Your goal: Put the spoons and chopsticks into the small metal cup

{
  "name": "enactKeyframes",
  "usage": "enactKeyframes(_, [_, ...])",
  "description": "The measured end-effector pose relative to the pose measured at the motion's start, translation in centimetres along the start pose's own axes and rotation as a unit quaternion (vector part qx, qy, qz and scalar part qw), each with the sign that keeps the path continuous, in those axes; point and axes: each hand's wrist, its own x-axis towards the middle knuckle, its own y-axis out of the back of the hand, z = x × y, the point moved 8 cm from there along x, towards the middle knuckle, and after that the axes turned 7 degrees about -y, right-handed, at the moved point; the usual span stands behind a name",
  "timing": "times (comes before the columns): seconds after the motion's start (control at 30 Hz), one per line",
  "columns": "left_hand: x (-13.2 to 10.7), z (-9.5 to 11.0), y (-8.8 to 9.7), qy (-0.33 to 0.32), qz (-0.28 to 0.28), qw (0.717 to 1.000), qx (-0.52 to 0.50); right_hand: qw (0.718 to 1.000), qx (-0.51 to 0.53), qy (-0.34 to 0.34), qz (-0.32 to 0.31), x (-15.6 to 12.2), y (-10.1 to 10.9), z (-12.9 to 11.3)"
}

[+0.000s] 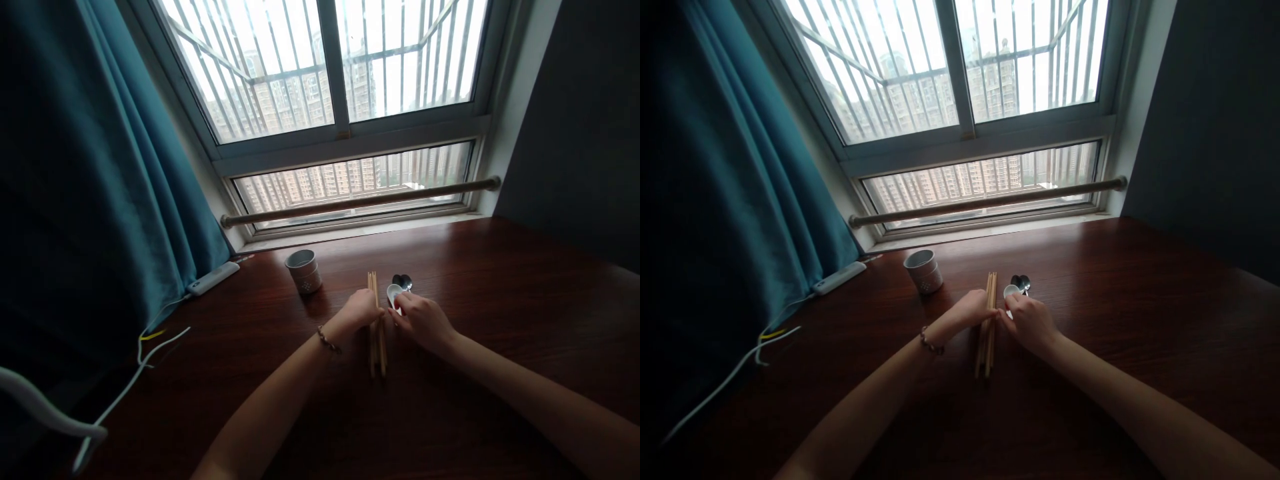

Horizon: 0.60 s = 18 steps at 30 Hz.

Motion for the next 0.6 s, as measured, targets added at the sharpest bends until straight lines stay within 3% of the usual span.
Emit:
enactKeyframes(0.07, [0.6, -0.4, 1.5, -0.011, 0.072, 0.997, -0.003, 1.000, 0.003, -0.005, 0.009, 0.1, 0.1, 0.3])
enactKeyframes(0.13, [0.1, -2.0, 4.2, -0.005, 0.196, 0.981, -0.003, 1.000, 0.004, -0.004, 0.013, 0.2, 0.1, 0.5])
enactKeyframes(0.23, [-2.7, -6.3, 8.2, 0.048, 0.406, 0.912, -0.005, 1.000, 0.005, 0.005, 0.018, 0.3, 0.0, 0.5])
enactKeyframes(0.33, [-5.1, -11.8, 9.0, 0.131, 0.530, 0.837, -0.036, 0.999, 0.005, 0.013, 0.029, 0.3, -0.2, 0.6])
enactKeyframes(0.4, [-5.5, -15.1, 8.1, 0.170, 0.554, 0.812, -0.067, 0.999, 0.007, 0.017, 0.041, 0.3, -0.2, 0.6])
enactKeyframes(0.47, [-5.1, -17.4, 6.9, 0.182, 0.548, 0.811, -0.098, 0.999, 0.016, 0.014, 0.050, 0.3, -0.2, 0.6])
enactKeyframes(0.53, [-4.4, -18.4, 6.1, 0.176, 0.530, 0.820, -0.126, 0.997, 0.037, 0.012, 0.061, 0.2, 0.0, 0.7])
enactKeyframes(0.6, [-4.0, -17.8, 5.9, 0.152, 0.514, 0.832, -0.144, 0.994, 0.075, 0.019, 0.083, 0.1, 0.3, 0.7])
